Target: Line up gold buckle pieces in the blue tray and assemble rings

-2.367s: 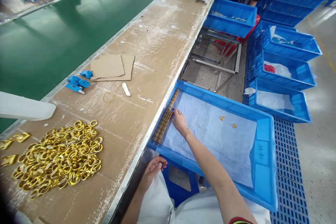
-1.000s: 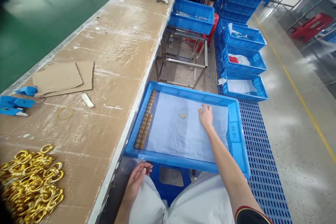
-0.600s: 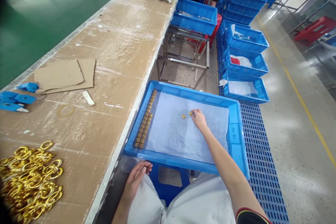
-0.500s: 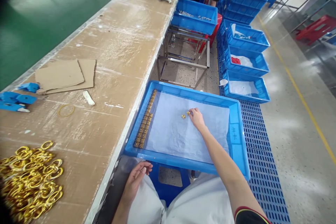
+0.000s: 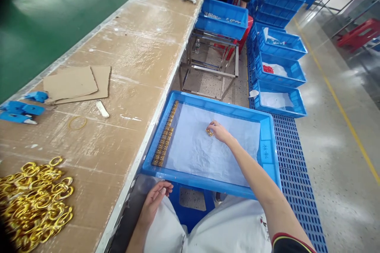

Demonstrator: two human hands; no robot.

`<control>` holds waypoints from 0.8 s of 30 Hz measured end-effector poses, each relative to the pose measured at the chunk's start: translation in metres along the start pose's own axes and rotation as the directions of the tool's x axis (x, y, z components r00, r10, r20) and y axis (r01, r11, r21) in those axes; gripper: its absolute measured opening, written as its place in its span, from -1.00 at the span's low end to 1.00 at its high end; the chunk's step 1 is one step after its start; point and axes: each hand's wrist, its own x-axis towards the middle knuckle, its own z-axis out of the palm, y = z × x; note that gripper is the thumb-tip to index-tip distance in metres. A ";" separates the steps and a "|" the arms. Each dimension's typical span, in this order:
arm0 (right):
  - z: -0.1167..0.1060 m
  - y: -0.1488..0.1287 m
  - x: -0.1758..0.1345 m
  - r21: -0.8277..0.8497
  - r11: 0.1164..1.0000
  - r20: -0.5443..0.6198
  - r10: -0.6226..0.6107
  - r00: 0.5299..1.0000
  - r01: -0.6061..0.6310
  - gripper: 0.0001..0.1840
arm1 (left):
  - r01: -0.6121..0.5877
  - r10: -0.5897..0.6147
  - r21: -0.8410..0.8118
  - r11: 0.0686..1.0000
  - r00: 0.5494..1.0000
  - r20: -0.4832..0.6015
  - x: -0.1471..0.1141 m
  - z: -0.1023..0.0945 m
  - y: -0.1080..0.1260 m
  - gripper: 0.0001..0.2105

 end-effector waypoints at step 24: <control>-0.005 0.004 0.003 -0.060 0.992 0.164 -0.101 0.981 0.112 -0.87 | -0.026 0.026 0.001 1.000 1.000 -0.015 -0.008 0.014 0.022 -0.53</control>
